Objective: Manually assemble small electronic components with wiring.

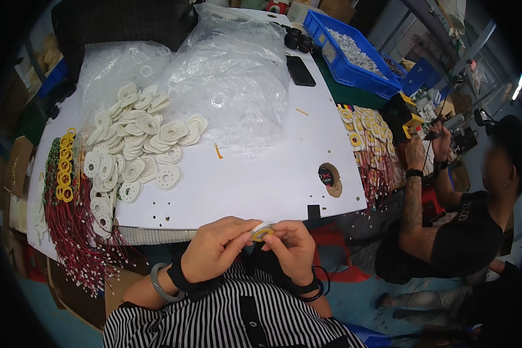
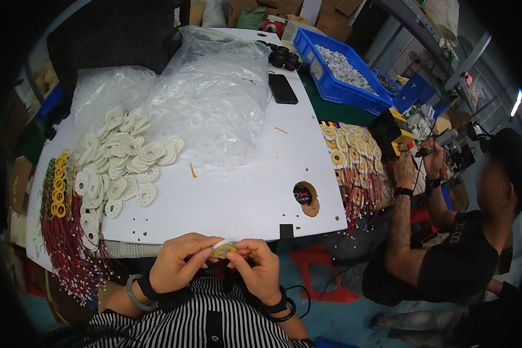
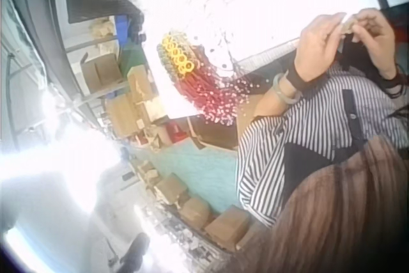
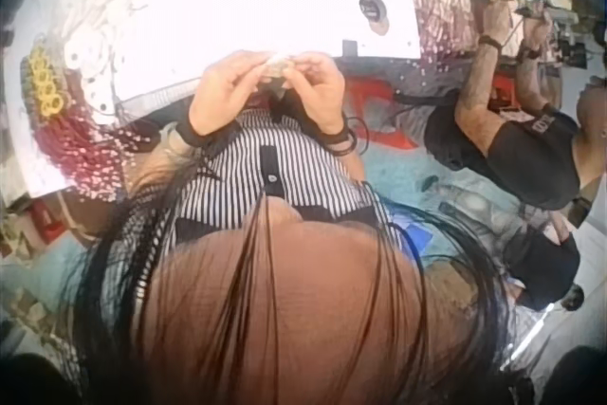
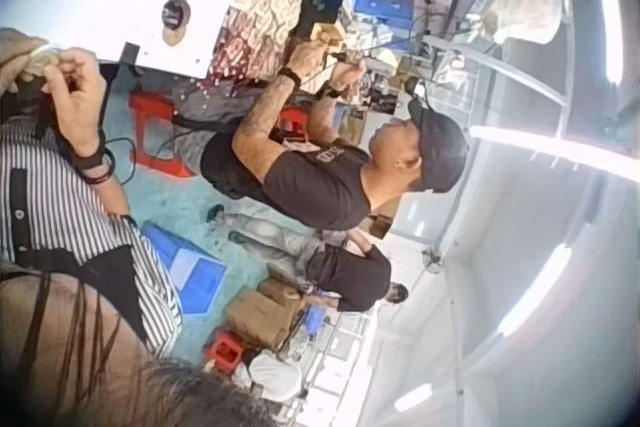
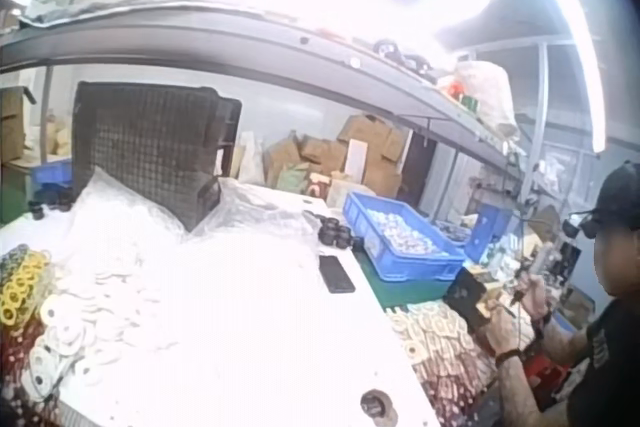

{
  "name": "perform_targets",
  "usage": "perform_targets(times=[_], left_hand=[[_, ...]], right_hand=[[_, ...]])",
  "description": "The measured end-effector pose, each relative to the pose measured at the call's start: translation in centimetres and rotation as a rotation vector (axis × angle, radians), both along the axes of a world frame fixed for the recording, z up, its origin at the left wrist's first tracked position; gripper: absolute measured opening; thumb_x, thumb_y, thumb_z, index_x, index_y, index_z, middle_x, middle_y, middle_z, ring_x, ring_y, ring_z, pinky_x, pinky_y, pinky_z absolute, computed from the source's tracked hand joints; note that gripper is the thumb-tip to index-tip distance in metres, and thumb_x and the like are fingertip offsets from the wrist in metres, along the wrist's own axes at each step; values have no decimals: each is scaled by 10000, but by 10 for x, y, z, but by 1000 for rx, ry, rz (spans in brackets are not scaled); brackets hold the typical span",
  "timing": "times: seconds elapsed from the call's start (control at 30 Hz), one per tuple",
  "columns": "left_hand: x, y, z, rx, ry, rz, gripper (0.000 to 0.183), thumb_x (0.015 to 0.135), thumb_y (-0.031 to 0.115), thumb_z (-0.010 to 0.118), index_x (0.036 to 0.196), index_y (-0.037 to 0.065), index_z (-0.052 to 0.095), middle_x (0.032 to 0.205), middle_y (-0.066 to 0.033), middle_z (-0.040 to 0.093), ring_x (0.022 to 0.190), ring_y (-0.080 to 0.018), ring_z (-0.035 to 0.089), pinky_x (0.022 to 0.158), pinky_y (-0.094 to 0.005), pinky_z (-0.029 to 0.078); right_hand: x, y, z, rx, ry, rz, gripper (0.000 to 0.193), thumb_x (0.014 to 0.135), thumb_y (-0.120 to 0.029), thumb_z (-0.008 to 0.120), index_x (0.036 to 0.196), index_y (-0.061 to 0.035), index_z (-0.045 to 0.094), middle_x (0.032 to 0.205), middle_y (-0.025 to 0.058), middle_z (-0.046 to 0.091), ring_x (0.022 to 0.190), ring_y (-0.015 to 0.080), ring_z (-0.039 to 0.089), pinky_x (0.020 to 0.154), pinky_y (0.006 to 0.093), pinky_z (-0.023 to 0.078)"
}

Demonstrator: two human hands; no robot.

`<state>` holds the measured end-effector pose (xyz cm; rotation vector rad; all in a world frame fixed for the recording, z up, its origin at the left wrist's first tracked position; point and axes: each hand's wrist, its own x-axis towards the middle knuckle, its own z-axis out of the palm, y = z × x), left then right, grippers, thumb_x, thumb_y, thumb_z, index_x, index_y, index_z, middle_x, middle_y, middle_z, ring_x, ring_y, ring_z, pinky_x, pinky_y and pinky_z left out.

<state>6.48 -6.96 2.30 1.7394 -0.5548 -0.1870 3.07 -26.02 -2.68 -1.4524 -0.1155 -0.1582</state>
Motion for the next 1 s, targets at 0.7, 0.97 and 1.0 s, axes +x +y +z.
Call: perform_targets(times=[0.7,0.97,1.0], left_hand=[[15,-18,16,112,-8,-34,193,860,83,668,1037,6,673,862,-109,658,688,-156,646,600,-251,521],[47,-83,55,328,-169,-399,203,858,125,689,1009,-10,672,863,-93,675,665,-135,627,607,-249,514],[51,-92,55,359,-232,-437,202,862,124,694,998,-24,670,853,-79,679,638,-93,615,567,-211,514]], right_hand=[[-2,-13,0,-23,46,144,250,921,-82,630,1128,41,562,951,85,664,766,99,648,657,219,534],[-17,-51,0,117,-3,-74,216,924,-95,620,1095,26,569,900,62,624,661,70,608,581,191,504],[-18,-55,-1,127,-19,-79,216,924,-95,620,1095,26,569,900,62,624,661,70,608,581,191,504]])
